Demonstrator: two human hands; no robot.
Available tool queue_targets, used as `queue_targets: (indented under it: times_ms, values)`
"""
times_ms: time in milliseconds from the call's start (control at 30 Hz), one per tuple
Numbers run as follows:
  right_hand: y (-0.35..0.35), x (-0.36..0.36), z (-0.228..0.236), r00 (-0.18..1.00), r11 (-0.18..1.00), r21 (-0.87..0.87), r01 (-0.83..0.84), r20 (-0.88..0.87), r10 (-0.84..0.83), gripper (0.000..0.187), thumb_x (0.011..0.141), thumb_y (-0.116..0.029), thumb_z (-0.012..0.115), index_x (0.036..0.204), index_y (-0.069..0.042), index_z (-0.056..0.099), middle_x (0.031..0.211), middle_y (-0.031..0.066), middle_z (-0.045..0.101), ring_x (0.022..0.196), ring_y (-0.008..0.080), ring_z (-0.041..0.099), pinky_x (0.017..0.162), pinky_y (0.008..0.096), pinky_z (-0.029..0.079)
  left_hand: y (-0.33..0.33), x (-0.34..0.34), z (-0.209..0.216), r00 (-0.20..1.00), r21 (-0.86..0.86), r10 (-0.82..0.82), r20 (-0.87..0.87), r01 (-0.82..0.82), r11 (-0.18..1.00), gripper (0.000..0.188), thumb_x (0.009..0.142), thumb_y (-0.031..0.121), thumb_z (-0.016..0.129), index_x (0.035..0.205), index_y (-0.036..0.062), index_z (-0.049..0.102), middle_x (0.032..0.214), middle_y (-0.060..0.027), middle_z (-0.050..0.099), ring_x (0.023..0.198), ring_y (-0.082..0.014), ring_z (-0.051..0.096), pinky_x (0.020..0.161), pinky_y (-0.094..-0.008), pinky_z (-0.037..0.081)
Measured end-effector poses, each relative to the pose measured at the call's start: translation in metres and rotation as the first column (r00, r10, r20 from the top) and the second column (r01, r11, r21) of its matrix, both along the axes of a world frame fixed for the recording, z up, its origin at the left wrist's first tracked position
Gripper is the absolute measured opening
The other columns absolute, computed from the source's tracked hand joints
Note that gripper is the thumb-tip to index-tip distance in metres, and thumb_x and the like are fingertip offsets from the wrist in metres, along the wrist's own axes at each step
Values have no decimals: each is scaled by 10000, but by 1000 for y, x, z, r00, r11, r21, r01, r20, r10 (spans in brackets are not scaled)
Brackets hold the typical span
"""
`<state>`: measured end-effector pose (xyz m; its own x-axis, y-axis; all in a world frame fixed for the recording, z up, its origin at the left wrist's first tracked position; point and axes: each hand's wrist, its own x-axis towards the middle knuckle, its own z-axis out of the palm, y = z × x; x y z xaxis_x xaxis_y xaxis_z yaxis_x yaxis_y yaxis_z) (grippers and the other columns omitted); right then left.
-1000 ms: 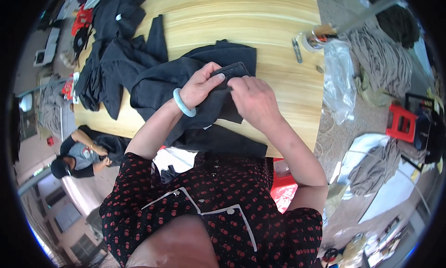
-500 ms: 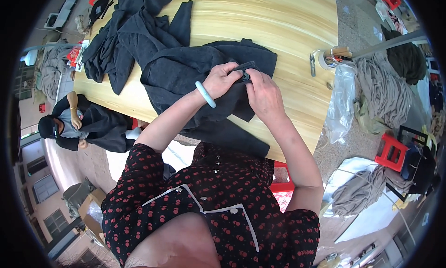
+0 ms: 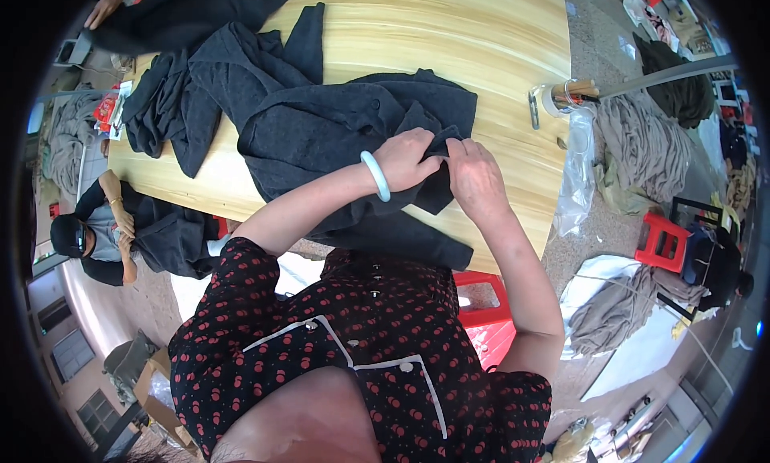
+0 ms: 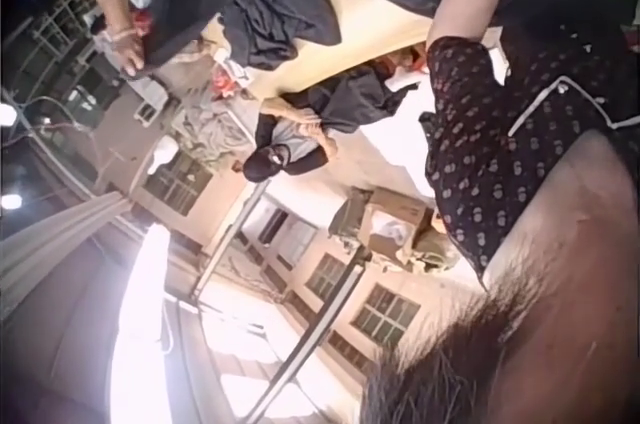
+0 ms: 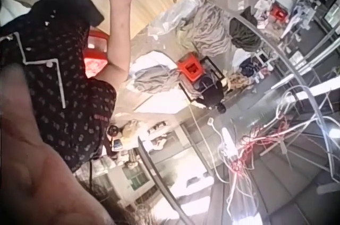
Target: Folding and inspecting black garments on a workbench in a factory setting.
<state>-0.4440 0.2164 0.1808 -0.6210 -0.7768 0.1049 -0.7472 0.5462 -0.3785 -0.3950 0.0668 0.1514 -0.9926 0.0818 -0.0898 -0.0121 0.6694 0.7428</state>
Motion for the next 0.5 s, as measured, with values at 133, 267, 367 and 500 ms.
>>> queue_targets:
  times_ms: [133,267,367,500]
  values:
    - [-1,3,3,999,999,37,-6,-38,7,138,743,-48,515,870,6,509,748,165,514,754,304,528,692,375,429,11,8,-6,991,32,85,-105,-82,996,222,741,157,486,796,-57,472,805,-214,499,788,-363,506,706,-422,411]
    - [3,1,0,1000,998,57,-16,-22,17,113,752,-34,492,857,9,500,741,170,509,742,309,528,689,376,430,15,6,-11,976,48,122,-179,-115,992,146,732,99,463,758,-44,461,772,-204,494,772,-363,498,691,-427,408]
    - [8,1,2,1000,998,62,-18,-12,19,99,761,-19,466,848,14,500,756,173,517,744,315,531,689,380,430,14,5,-11,971,38,88,-220,-82,996,133,728,79,460,772,-46,472,765,-196,497,776,-360,500,690,-421,411]
    - [16,-3,5,996,996,-77,-54,74,59,81,749,3,482,826,23,496,774,168,537,732,324,536,656,375,436,11,7,-7,952,58,-16,-304,35,998,158,719,58,456,820,-58,491,765,-190,501,781,-352,508,694,-415,416]
